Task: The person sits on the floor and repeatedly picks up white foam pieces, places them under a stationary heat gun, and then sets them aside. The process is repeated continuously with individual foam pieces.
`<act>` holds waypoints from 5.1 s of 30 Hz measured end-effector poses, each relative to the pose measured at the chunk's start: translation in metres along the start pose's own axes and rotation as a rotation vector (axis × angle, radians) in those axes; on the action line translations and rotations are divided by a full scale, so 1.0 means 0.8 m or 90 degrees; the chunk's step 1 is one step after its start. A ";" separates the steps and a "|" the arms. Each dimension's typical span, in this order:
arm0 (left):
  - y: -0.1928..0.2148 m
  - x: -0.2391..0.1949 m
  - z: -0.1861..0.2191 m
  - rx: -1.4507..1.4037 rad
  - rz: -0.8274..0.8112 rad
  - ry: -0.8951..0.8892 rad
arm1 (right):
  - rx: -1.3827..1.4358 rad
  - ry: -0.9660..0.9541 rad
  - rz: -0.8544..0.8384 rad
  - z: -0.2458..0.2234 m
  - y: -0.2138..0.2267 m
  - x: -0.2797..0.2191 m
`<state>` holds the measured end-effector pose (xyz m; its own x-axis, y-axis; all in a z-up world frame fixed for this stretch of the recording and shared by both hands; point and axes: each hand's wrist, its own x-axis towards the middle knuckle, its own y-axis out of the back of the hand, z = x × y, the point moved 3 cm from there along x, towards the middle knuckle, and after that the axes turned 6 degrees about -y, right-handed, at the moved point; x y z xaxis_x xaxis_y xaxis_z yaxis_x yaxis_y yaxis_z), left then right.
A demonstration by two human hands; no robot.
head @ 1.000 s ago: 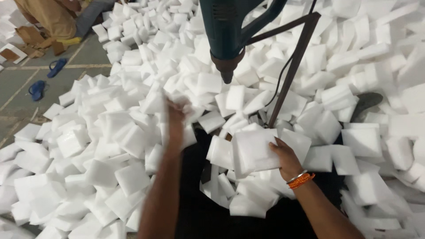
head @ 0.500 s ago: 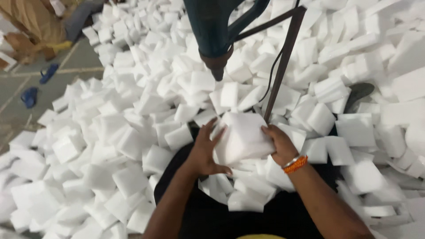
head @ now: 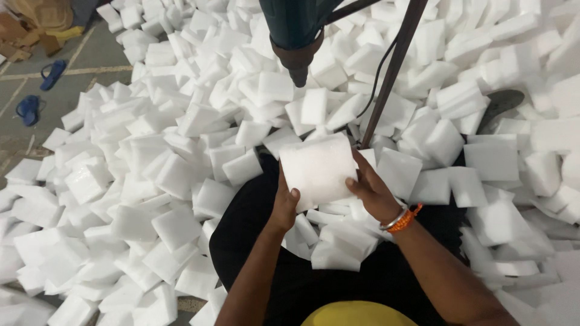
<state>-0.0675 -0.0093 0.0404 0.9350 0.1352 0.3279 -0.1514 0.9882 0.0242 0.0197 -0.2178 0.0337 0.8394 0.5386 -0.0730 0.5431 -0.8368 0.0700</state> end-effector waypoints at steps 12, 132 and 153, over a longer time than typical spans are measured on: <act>-0.025 0.037 -0.016 -0.106 0.107 0.036 | 0.314 0.004 0.123 -0.030 -0.027 0.023; 0.068 0.318 -0.041 -0.325 0.186 0.248 | -0.200 0.198 0.229 -0.057 0.047 0.284; 0.074 -0.015 -0.075 0.060 0.110 0.447 | -0.515 0.536 0.104 0.013 -0.033 0.011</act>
<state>-0.0682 0.0522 -0.0183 0.8756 0.3347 -0.3482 -0.3132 0.9423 0.1180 0.0127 -0.1922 0.0211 0.4871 0.5794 0.6535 0.0306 -0.7591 0.6502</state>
